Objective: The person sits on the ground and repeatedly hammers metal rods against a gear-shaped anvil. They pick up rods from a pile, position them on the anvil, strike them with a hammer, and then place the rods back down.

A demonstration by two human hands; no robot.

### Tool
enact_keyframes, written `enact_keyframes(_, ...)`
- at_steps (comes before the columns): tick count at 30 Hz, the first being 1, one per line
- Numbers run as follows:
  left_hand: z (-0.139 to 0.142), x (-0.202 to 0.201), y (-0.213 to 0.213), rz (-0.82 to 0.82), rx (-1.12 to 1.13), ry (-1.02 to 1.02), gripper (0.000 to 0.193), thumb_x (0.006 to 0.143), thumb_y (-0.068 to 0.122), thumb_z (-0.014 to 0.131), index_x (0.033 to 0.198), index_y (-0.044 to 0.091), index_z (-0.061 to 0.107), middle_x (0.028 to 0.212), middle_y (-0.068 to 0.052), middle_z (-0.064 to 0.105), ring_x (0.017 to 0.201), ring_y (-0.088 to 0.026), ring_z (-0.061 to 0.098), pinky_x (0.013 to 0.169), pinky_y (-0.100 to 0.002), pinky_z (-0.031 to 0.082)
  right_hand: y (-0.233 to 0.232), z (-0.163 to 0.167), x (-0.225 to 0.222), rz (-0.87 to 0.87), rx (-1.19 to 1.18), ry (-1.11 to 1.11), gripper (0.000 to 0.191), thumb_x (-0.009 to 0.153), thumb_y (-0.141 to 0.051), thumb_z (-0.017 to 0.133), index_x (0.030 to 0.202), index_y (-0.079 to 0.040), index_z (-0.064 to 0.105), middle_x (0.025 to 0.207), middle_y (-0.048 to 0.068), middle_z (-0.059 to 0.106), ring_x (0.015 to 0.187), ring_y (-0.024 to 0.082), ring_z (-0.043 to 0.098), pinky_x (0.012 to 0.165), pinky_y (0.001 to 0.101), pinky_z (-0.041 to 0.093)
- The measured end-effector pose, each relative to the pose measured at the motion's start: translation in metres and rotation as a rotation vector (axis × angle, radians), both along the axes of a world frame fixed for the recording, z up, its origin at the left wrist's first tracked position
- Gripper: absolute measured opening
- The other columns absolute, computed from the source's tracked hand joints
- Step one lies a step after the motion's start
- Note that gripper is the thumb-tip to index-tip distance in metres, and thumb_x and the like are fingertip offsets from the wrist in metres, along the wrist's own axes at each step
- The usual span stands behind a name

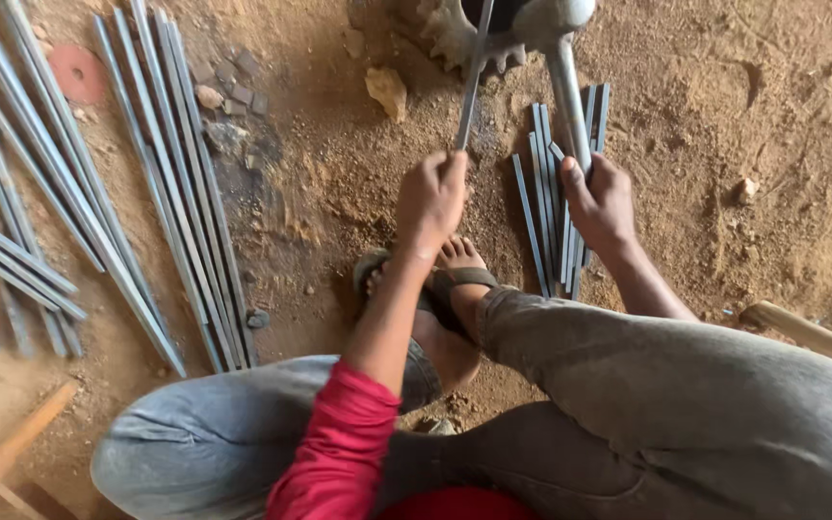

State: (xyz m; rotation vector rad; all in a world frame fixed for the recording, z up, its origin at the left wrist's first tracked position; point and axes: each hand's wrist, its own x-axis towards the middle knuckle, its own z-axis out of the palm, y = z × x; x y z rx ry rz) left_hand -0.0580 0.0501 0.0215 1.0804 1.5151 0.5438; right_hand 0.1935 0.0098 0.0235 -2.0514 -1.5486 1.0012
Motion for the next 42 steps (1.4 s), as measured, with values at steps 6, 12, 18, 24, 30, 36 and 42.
enact_keyframes(6,-0.054,0.018,-0.017,0.025,0.148,-0.148,0.056,0.109,0.051,0.031,0.074,0.016,0.056,0.053,0.004,0.056,0.037,-0.008,0.053,0.034,-0.026,0.044,0.010,0.038,-0.005,-0.052,0.019,0.206,0.040,0.109,-0.047,0.052,0.100,-0.009,0.059,0.069,-0.003,0.055,0.048,0.005,0.046,0.037,0.0254,0.040)
enact_keyframes(12,-0.059,0.016,-0.020,0.169,-0.007,-0.460,0.060,0.107,0.059,0.031,0.070,0.016,0.050,0.056,0.001,0.056,0.043,-0.010,0.054,0.040,-0.027,0.052,0.029,0.047,0.011,0.148,0.466,0.133,0.046,0.116,-0.049,0.051,0.098,-0.007,0.053,0.072,0.000,0.056,0.053,0.006,0.057,0.045,0.0243,0.052)
enact_keyframes(18,-0.054,0.016,-0.021,0.246,-0.158,-0.683,0.059,0.105,0.065,0.036,0.072,0.017,0.047,0.060,0.001,0.055,0.049,-0.011,0.052,0.049,-0.031,0.053,0.064,0.034,-0.004,0.278,0.415,0.036,0.042,0.121,-0.037,0.044,0.102,-0.003,0.059,0.078,0.005,0.062,0.058,0.010,0.058,0.049,0.0280,0.051)
enact_keyframes(24,-0.051,0.008,-0.019,0.258,-0.153,-0.696,0.060,0.104,0.066,0.037,0.076,0.015,0.054,0.063,0.000,0.059,0.050,-0.011,0.056,0.050,-0.030,0.056,0.036,0.032,-0.003,0.026,0.147,-0.007,0.023,0.113,-0.022,0.053,0.108,-0.002,0.063,0.068,0.002,0.058,0.047,0.007,0.049,0.035,0.0267,0.043)
enact_keyframes(30,-0.024,0.002,0.000,0.359,-0.335,-0.843,0.035,0.103,0.033,0.056,0.103,0.003,0.073,0.072,-0.007,0.071,0.054,-0.013,0.062,0.050,-0.027,0.058,0.001,0.013,-0.005,0.011,-0.046,-0.088,0.032,0.111,-0.028,0.056,0.100,0.001,0.063,0.059,0.005,0.055,0.043,0.010,0.045,0.036,0.0285,0.036)
enact_keyframes(36,0.036,-0.024,0.033,0.229,-0.339,-1.019,0.028,0.099,0.015,0.071,0.118,-0.006,0.069,0.093,-0.015,0.076,0.074,-0.019,0.070,0.063,-0.032,0.062,0.003,-0.002,-0.003,0.000,-0.115,-0.099,0.033,0.110,-0.029,0.055,0.099,0.002,0.063,0.061,0.006,0.059,0.041,0.011,0.047,0.031,0.0314,0.039)
enact_keyframes(42,0.077,-0.020,0.060,0.095,-0.212,-1.383,0.078,0.093,0.021,0.082,0.156,0.005,0.040,0.110,-0.020,0.075,0.092,-0.023,0.075,0.084,-0.039,0.066,-0.002,-0.004,-0.005,0.022,-0.044,-0.094,0.034,0.112,-0.028,0.056,0.100,0.003,0.063,0.062,0.007,0.060,0.046,0.013,0.051,0.037,0.0313,0.041)
